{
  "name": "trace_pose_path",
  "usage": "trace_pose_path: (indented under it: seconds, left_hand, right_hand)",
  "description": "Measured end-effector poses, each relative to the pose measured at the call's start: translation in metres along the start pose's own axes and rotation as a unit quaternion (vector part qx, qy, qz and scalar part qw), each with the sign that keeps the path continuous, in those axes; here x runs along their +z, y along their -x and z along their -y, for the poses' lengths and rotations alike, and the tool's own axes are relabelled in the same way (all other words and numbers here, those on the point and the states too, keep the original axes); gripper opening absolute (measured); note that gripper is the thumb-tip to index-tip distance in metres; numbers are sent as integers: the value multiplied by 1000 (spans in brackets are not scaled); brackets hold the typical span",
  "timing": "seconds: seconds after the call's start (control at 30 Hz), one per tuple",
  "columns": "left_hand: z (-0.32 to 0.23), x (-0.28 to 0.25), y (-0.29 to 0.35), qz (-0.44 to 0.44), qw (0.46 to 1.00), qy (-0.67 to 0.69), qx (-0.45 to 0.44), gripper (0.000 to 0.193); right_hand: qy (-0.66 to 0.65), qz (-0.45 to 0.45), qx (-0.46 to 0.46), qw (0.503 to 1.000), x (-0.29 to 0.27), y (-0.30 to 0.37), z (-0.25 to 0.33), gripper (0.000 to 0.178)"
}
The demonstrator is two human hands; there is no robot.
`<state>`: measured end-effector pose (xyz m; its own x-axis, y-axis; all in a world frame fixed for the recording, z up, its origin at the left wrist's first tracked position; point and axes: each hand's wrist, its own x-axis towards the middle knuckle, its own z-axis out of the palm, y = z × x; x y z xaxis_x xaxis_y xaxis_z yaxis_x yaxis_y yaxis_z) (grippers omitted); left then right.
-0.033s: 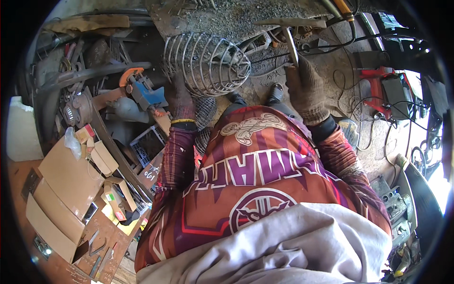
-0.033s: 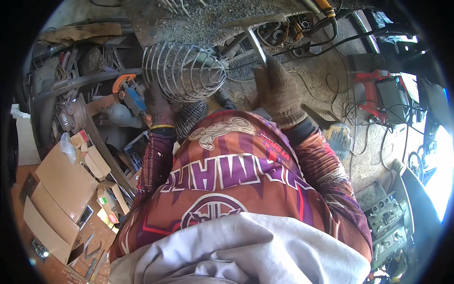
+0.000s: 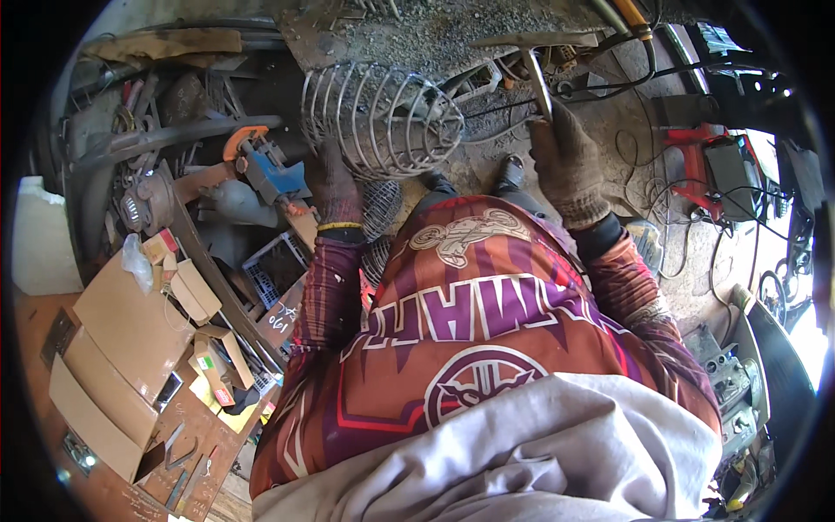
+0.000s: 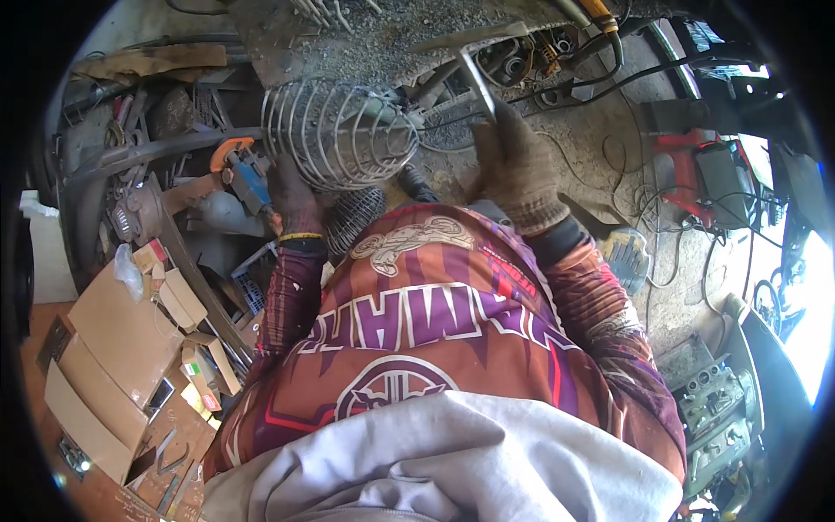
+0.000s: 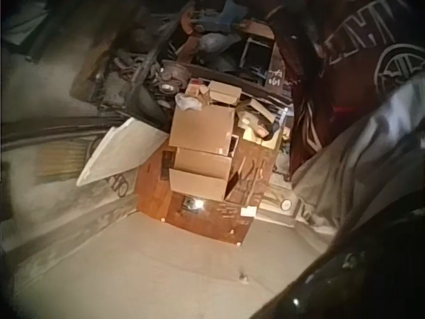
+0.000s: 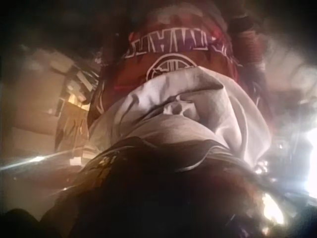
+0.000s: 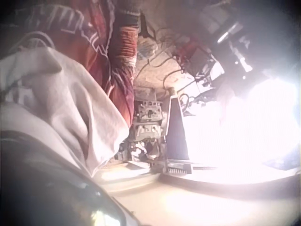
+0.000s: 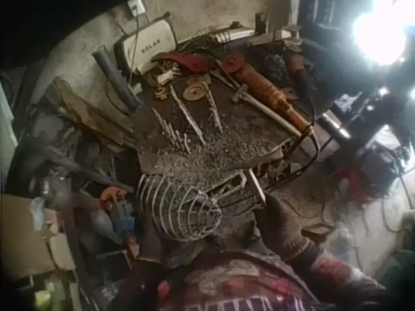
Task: The person welds components onto a curved metal frame using a welding tool, then uses a hammer to strike the welded points.
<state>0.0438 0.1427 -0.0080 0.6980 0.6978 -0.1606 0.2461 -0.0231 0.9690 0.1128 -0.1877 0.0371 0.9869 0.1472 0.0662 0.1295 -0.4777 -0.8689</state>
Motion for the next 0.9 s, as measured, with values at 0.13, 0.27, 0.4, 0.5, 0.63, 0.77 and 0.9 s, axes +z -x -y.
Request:
trace_pose_path:
  seconds: [0.13,0.27,0.4,0.5,0.63,0.77,0.9]
  left_hand:
    - [-18,-9,2,78,993,43,76,53]
    - [-61,-10,-4,44,991,118,50,43]
    - [-63,-30,-9,50,989,-28,138,41]
    - [-60,-38,-15,57,974,-117,186,39]
    - [-51,-46,-24,101,981,-48,159,38]
    - [-60,-53,-29,240,830,496,-82,37]
    - [-55,-54,-29,240,835,494,-42,31]
  right_hand:
    - [-114,18,124,986,-11,-5,-1,36]
    - [-143,28,193,970,-17,-12,-3,37]
    - [-145,27,160,976,-15,-18,-4,34]
    - [-124,18,114,986,-8,-19,-16,31]
    - [-111,38,121,986,-7,-21,-23,35]
    - [-120,48,152,980,-11,-22,-23,38]
    - [-107,55,159,980,-12,-27,-26,38]
